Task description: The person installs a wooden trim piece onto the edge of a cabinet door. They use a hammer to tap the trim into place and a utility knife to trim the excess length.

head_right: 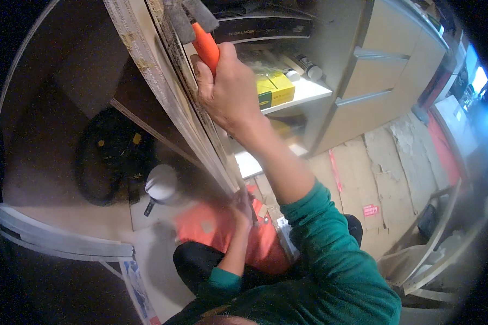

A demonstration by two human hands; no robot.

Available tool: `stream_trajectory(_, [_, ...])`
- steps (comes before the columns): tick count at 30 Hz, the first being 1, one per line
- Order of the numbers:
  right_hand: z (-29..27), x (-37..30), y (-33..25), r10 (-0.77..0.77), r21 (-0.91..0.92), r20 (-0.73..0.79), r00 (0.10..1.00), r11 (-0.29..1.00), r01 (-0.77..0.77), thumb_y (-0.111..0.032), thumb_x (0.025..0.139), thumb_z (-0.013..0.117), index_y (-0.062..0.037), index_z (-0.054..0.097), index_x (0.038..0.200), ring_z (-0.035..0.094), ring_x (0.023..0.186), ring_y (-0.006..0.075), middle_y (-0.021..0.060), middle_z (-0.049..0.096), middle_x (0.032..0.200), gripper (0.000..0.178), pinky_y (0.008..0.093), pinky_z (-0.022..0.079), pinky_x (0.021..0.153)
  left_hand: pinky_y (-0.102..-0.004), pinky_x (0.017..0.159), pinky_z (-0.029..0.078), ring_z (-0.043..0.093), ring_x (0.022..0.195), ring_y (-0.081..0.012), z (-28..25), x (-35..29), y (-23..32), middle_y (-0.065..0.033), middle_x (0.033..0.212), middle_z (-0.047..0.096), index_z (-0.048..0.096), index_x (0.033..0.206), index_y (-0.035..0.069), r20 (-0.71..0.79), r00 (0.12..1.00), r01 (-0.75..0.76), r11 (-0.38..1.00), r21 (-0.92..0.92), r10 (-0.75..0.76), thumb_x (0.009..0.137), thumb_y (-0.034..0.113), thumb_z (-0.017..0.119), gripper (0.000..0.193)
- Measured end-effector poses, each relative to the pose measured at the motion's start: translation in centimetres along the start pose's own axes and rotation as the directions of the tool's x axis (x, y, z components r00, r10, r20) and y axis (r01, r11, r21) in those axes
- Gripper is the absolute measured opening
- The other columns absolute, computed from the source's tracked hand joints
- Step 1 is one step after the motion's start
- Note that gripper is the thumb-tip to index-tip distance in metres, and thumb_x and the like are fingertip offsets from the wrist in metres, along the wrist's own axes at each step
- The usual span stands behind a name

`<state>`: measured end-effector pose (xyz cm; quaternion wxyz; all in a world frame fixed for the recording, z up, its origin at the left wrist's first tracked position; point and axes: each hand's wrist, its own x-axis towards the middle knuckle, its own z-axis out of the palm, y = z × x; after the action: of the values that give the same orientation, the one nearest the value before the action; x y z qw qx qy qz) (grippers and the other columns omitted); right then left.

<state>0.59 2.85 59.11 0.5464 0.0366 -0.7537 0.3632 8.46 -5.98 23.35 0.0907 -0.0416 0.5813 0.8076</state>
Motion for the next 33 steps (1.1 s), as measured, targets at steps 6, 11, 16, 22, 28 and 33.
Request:
stream_trajectory(6, [0.1, -3.0, 1.9, 0.020, -0.009, 0.039, 0.999, 1.000, -0.020, -0.013, 0.088, 0.061, -0.0023, 0.044, 0.102, 0.059, 0.071, 0.0496, 0.0262, 0.058, 0.076, 0.025, 0.0539, 0.045, 0.063, -0.0281, 0.069, 0.054, 0.062, 0.073, -0.0109, 0.0, 0.0, -0.2, -0.0028, 0.079, 0.064, 0.064, 0.090, 0.000, 0.000, 1.000, -0.028, 0.998, -0.049, 0.028, 0.099, 0.022, 0.061, 0.024])
stream_trajectory(11, [0.6, -4.5, 2.9, 0.045, -0.011, 0.012, 0.999, 0.999, -0.045, -0.011, 0.086, 0.063, -0.0016, 0.043, 0.102, 0.058, 0.072, 0.0499, 0.0259, 0.057, 0.076, 0.026, 0.0542, 0.045, 0.062, -0.0279, 0.070, 0.055, 0.062, 0.074, -0.0115, -0.3, 0.0, -0.9, -0.0037, 0.081, 0.064, 0.064, 0.092, 0.000, -0.003, 1.000, -0.024, 0.997, -0.069, 0.024, 0.098, 0.019, 0.062, 0.020])
stream_trajectory(16, [0.2, -7.0, 4.5, -0.026, -0.029, 0.002, 1.000, 0.999, 0.026, -0.013, 0.091, 0.063, 0.0012, 0.058, 0.106, 0.063, 0.064, 0.0403, 0.0200, 0.062, 0.071, 0.021, 0.0427, 0.049, 0.056, -0.0272, 0.069, 0.054, 0.062, 0.073, -0.0120, -1.1, 0.2, -1.4, -0.0046, 0.082, 0.065, 0.065, 0.094, -0.001, -0.007, 0.994, -0.109, 0.992, 0.071, 0.109, 0.098, 0.019, 0.062, 0.020])
stream_trajectory(22, [0.5, -11.3, 6.9, 0.008, -0.026, 0.078, 0.997, 1.000, -0.006, -0.008, 0.082, 0.064, -0.0015, 0.051, 0.105, 0.062, 0.068, 0.0437, 0.0235, 0.059, 0.075, 0.028, 0.0497, 0.048, 0.060, -0.0274, 0.068, 0.053, 0.063, 0.075, -0.0121, -0.5, 0.4, -1.1, -0.0046, 0.083, 0.065, 0.065, 0.095, -0.002, -0.031, 0.999, -0.032, 0.998, -0.048, 0.030, 0.098, 0.021, 0.062, 0.023])
stream_trajectory(28, [0.4, -14.9, 8.5, 0.043, -0.078, 0.093, 0.995, 0.996, -0.036, -0.020, 0.084, 0.066, -0.0029, 0.054, 0.105, 0.062, 0.068, 0.0411, 0.0217, 0.060, 0.077, 0.030, 0.0477, 0.050, 0.060, -0.0270, 0.068, 0.052, 0.063, 0.074, -0.0121, -0.7, 0.6, 0.0, -0.0043, 0.083, 0.066, 0.066, 0.096, -0.002, -0.023, 1.000, -0.012, 0.998, 0.054, 0.013, 0.098, 0.025, 0.062, 0.027])
stream_trajectory(33, [0.8, -17.5, 9.8, 0.110, -0.008, 0.103, 0.989, 0.994, -0.110, -0.014, 0.079, 0.068, -0.0040, 0.056, 0.106, 0.063, 0.073, 0.0396, 0.0186, 0.062, 0.082, 0.031, 0.0461, 0.050, 0.064, -0.0276, 0.071, 0.050, 0.063, 0.078, -0.0115, -0.6, -0.1, 1.7, -0.0044, 0.085, 0.067, 0.067, 0.098, -0.001, 0.004, 1.000, -0.028, 0.942, 0.333, 0.028, 0.099, 0.025, 0.060, 0.027])
